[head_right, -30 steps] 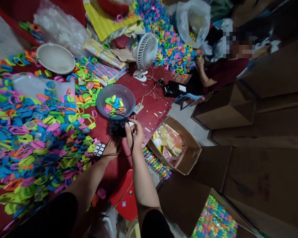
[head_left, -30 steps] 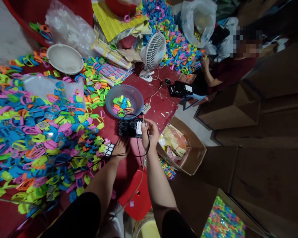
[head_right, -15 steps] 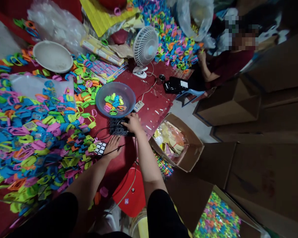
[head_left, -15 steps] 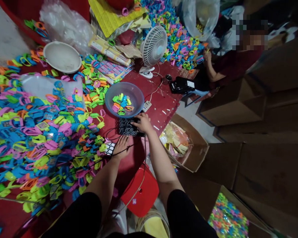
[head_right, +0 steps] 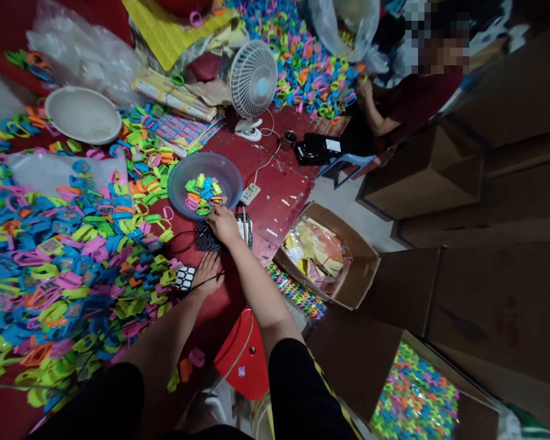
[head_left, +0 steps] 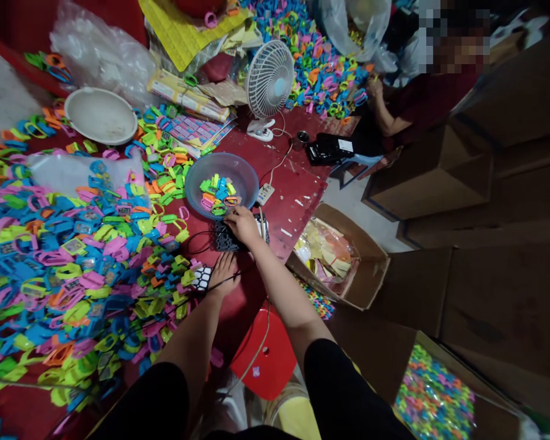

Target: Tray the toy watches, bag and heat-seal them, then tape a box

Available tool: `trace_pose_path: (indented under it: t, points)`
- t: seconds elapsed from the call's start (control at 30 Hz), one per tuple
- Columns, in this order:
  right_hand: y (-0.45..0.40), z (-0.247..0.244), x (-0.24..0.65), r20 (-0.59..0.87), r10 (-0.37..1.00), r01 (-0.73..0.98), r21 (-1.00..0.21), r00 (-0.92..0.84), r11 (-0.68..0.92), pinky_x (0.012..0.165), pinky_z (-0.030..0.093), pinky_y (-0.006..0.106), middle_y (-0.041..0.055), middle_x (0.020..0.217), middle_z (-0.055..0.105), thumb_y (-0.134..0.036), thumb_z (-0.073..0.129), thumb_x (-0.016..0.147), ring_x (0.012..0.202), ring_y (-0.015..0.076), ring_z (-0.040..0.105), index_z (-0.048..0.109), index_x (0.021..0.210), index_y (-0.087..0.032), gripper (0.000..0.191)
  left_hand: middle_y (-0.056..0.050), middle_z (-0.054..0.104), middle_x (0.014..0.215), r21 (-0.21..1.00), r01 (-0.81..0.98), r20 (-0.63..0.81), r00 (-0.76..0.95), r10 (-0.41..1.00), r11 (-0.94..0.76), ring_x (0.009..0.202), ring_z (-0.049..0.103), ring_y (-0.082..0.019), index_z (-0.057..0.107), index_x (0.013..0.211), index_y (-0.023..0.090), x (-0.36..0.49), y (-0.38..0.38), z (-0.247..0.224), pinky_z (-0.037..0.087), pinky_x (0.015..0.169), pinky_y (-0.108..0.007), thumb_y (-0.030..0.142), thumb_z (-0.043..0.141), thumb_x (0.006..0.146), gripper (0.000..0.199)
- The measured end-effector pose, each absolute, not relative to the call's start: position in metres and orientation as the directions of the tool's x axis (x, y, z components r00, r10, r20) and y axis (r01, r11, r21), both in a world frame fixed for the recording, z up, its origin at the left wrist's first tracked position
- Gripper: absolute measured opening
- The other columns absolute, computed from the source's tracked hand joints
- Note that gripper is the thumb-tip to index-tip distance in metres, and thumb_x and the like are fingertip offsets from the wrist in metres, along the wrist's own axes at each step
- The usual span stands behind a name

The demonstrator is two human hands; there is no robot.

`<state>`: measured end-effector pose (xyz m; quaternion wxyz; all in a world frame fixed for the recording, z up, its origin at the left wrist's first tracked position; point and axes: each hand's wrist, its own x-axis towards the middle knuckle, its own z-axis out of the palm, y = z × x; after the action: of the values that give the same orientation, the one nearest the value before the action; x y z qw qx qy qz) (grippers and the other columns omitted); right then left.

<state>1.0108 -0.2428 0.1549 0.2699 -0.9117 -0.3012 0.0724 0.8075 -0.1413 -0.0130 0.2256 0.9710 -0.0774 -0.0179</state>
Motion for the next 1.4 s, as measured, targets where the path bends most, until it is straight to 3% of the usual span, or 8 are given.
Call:
trace_pose_path:
  t: [0.4, 0.57, 0.7, 0.8, 0.93, 1.1, 1.27, 1.4]
  points:
    - [-0.24, 0.145, 1.005, 0.048, 0.625, 0.514, -0.619, 0.779, -0.594, 0.109, 0.051, 0.042, 0.017, 0.12, 0.073, -0.017, 0.064, 0.11, 0.118, 0.0312, 0.063, 0.087, 0.107, -0.017, 0.023, -0.021, 0.055, 0.178, 0.413, -0.169, 0.023, 0.984, -0.176, -0.895, 0.171, 0.045, -0.038, 0.054, 0.171, 0.007, 0.808, -0.136, -0.013, 0.03, 0.147, -0.06, 0.036, 0.053, 0.108, 0.07]
    - [-0.234, 0.166, 0.995, 0.212, 0.521, 0.501, -0.698, 0.827, -0.511, 0.12, 0.047, 0.045, 0.0184, 0.134, 0.071, -0.025, 0.052, 0.117, 0.132, 0.0321, 0.06, 0.076, 0.119, -0.02, 0.025, -0.024, 0.056, 0.176, 0.389, -0.16, -0.033, 0.982, -0.188, -0.907, 0.171, 0.046, -0.04, 0.052, 0.173, 0.005, 0.809, -0.134, -0.011, 0.031, 0.147, -0.061, 0.037, 0.057, 0.105, 0.076]
    - [-0.238, 0.19, 0.986, 0.246, 0.404, 0.425, -0.785, 0.881, -0.45, 0.12, 0.046, 0.047, 0.0141, 0.123, 0.073, -0.034, 0.05, 0.119, 0.128, 0.0309, 0.063, 0.072, 0.119, -0.023, 0.024, -0.024, 0.056, 0.176, 0.396, -0.133, -0.05, 0.985, -0.166, -0.909, 0.17, 0.047, -0.039, 0.051, 0.174, 0.006, 0.809, -0.136, -0.006, 0.031, 0.147, -0.061, 0.039, 0.051, 0.11, 0.072]
    - [-0.245, 0.204, 0.993, 0.309, 0.269, 0.38, -0.883, 0.912, -0.274, 0.111, 0.052, 0.043, 0.0096, 0.117, 0.071, -0.049, 0.058, 0.115, 0.115, 0.0268, 0.066, 0.069, 0.118, -0.026, 0.025, -0.023, 0.054, 0.179, 0.422, -0.123, -0.034, 0.988, -0.152, -0.898, 0.171, 0.045, -0.041, 0.053, 0.173, 0.007, 0.809, -0.137, -0.003, 0.03, 0.148, -0.062, 0.039, 0.051, 0.112, 0.069]
    - [-0.267, 0.216, 1.024, 0.279, -0.012, 0.279, -0.96, 0.96, -0.007, 0.086, 0.057, 0.031, 0.001, 0.101, 0.061, -0.068, 0.079, 0.097, 0.092, 0.0181, 0.062, 0.06, 0.116, -0.028, 0.048, -0.023, 0.051, 0.181, 0.444, -0.115, -0.056, 0.986, -0.156, -0.889, 0.172, 0.044, -0.042, 0.051, 0.175, 0.007, 0.808, -0.137, -0.003, 0.032, 0.147, -0.063, 0.039, 0.054, 0.111, 0.072]
    - [-0.307, 0.226, 1.062, 0.224, -0.243, 0.277, -0.938, 0.944, 0.209, 0.065, 0.048, 0.026, -0.0063, 0.084, 0.047, -0.064, 0.087, 0.09, 0.069, 0.0122, 0.05, 0.055, 0.105, -0.03, 0.05, -0.021, 0.053, 0.18, 0.404, -0.116, -0.062, 0.986, -0.153, -0.907, 0.17, 0.047, -0.039, 0.053, 0.173, 0.009, 0.807, -0.136, -0.004, 0.03, 0.147, -0.061, 0.04, 0.053, 0.112, 0.069]
    - [-0.308, 0.219, 1.08, 0.168, -0.261, 0.249, -0.915, 0.951, 0.317, 0.06, 0.044, 0.028, -0.0096, 0.073, 0.032, -0.069, 0.085, 0.09, 0.059, 0.0125, 0.04, 0.05, 0.097, -0.031, 0.052, -0.023, 0.054, 0.179, 0.431, -0.138, -0.015, 0.987, -0.16, -0.892, 0.169, 0.049, -0.041, 0.054, 0.172, 0.008, 0.808, -0.136, 0.0, 0.035, 0.145, -0.064, 0.04, 0.053, 0.112, 0.068]
    - [-0.291, 0.204, 1.091, 0.097, -0.163, 0.135, -0.961, 0.982, 0.242, 0.062, 0.047, 0.031, -0.0094, 0.067, 0.032, -0.086, 0.073, 0.091, 0.06, 0.0146, 0.04, 0.048, 0.086, -0.03, 0.061, -0.02, 0.052, 0.181, 0.445, -0.129, -0.026, 0.987, -0.157, -0.886, 0.171, 0.045, -0.042, 0.049, 0.177, 0.013, 0.808, -0.136, 0.0, 0.032, 0.146, -0.065, 0.041, 0.054, 0.111, 0.072]
